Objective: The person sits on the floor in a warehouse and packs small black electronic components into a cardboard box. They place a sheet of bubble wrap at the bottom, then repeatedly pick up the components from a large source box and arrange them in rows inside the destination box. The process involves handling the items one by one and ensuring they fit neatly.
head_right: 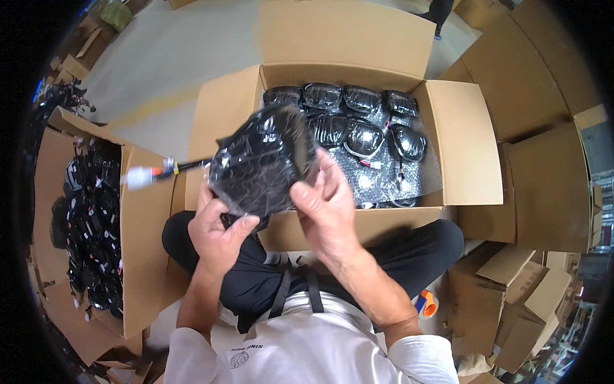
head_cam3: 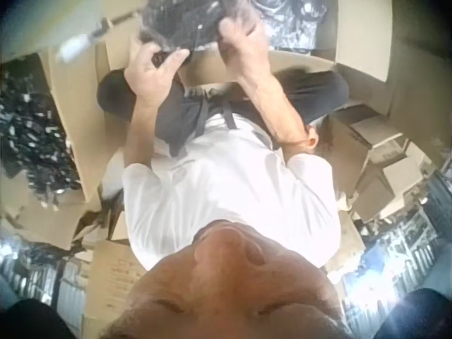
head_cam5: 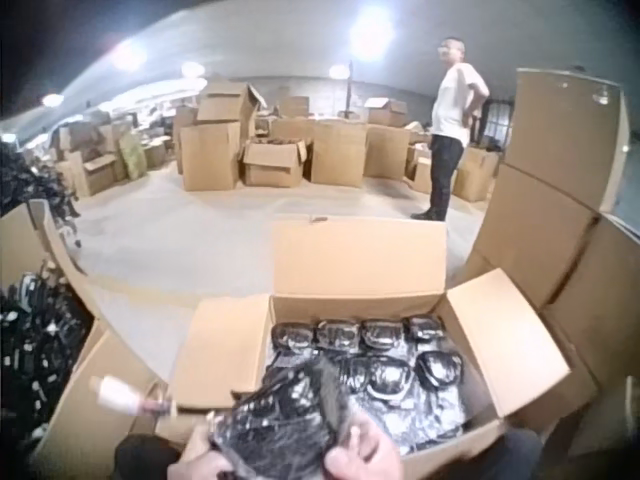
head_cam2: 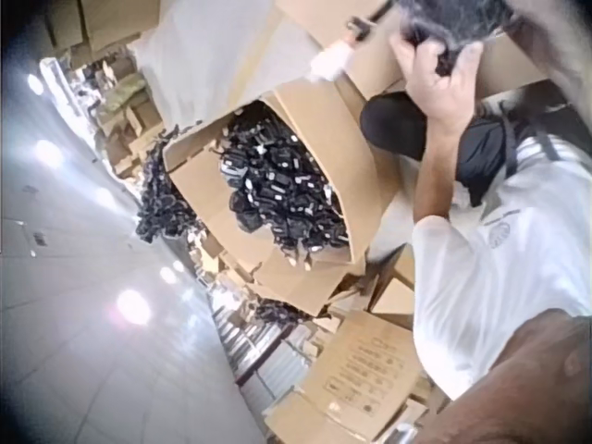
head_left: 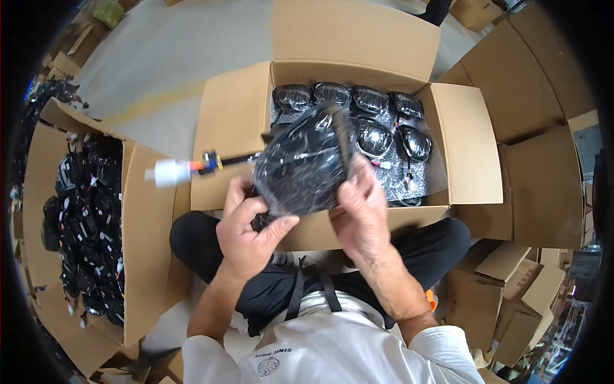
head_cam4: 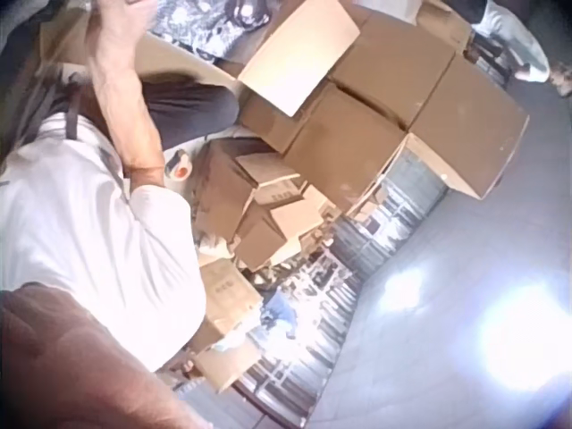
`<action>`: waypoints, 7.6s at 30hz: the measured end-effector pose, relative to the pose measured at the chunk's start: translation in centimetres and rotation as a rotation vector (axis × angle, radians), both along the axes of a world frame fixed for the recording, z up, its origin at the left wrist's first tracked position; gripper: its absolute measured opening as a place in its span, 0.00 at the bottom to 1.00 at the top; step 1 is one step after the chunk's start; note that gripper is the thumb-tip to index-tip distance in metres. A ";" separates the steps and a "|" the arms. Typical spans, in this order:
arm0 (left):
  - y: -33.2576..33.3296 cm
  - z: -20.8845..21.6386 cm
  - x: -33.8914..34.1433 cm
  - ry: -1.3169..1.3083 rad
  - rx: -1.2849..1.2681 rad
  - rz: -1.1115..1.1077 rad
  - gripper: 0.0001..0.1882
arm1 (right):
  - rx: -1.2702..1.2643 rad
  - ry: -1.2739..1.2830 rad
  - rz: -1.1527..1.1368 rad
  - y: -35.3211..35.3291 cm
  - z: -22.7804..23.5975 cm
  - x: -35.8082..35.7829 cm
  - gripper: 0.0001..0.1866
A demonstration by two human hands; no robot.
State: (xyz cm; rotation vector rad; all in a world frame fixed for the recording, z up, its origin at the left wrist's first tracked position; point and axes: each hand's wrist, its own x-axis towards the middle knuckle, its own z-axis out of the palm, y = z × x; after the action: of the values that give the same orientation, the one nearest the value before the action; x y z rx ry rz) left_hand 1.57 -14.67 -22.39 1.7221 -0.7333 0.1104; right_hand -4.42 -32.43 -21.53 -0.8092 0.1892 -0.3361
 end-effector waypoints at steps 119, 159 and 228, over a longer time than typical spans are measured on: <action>23.3 10.0 8.8 0.488 0.119 0.543 0.14 | -1.641 -0.341 -0.081 2.5 0.4 0.9 0.40; -16.3 -2.1 5.4 1.265 -0.179 -0.294 0.15 | -1.722 -0.347 0.269 -17.0 5.2 -1.6 0.32; 24.6 15.7 -6.5 -0.023 -0.193 -0.221 0.14 | -0.683 -0.682 1.255 15.7 10.4 6.6 0.56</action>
State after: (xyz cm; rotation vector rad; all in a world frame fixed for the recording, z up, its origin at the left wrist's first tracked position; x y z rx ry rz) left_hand -4.94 9.89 -6.71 1.4495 -0.8959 0.0470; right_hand 2.22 -16.73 -11.16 -1.2653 -1.1034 0.5636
